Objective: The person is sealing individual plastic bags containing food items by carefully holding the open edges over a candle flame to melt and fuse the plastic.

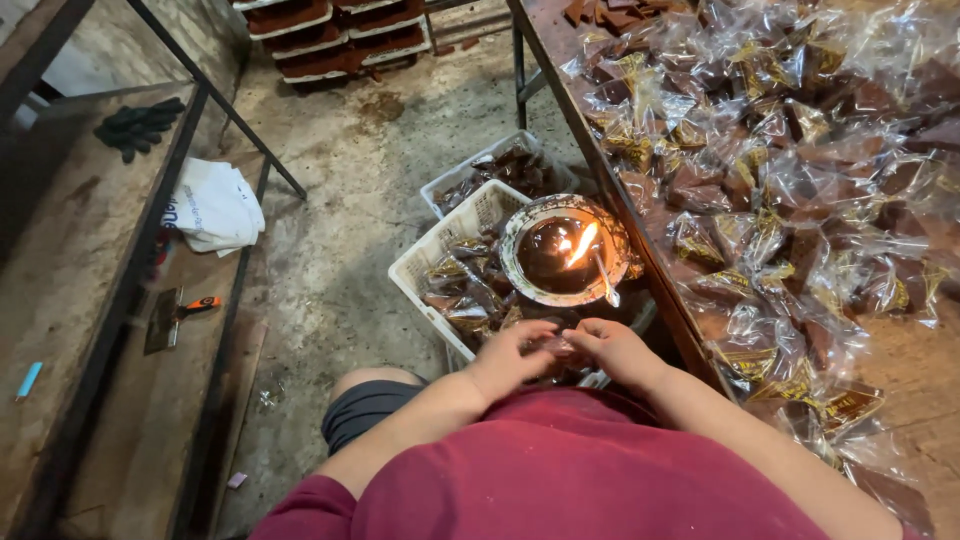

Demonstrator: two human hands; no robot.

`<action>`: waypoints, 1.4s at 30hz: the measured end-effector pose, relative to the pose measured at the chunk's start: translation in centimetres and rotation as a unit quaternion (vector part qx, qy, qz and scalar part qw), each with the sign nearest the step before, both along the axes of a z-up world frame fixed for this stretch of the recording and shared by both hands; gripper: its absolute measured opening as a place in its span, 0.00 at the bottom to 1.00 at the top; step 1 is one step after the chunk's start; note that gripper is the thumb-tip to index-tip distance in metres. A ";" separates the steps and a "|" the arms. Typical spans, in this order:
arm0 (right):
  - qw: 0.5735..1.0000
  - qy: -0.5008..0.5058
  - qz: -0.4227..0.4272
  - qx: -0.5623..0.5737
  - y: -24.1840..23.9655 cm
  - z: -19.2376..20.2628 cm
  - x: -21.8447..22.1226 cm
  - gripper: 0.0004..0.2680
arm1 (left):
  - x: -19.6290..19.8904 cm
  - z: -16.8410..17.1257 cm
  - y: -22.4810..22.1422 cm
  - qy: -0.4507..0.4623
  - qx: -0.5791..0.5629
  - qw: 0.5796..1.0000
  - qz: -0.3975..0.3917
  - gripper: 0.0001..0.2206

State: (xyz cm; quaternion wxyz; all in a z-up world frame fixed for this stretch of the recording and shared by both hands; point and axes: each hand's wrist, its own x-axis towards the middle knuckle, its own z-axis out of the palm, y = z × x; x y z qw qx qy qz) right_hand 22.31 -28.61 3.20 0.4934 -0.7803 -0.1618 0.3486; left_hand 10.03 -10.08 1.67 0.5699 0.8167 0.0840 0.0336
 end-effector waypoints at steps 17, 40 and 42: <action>0.964 0.030 -0.191 0.182 -0.2 6.2 -0.8 0.12 | 1.3 -2.2 -0.7 0.170 -0.116 0.975 -0.089 0.30; 0.951 0.168 -0.189 0.181 0.8 5.5 -1.3 0.15 | 2.1 -2.1 -1.5 0.102 -0.359 0.927 -0.046 0.13; 0.933 0.213 -0.189 0.219 0.9 5.2 -0.9 0.16 | 1.5 0.7 -1.3 0.065 -0.335 0.939 0.029 0.26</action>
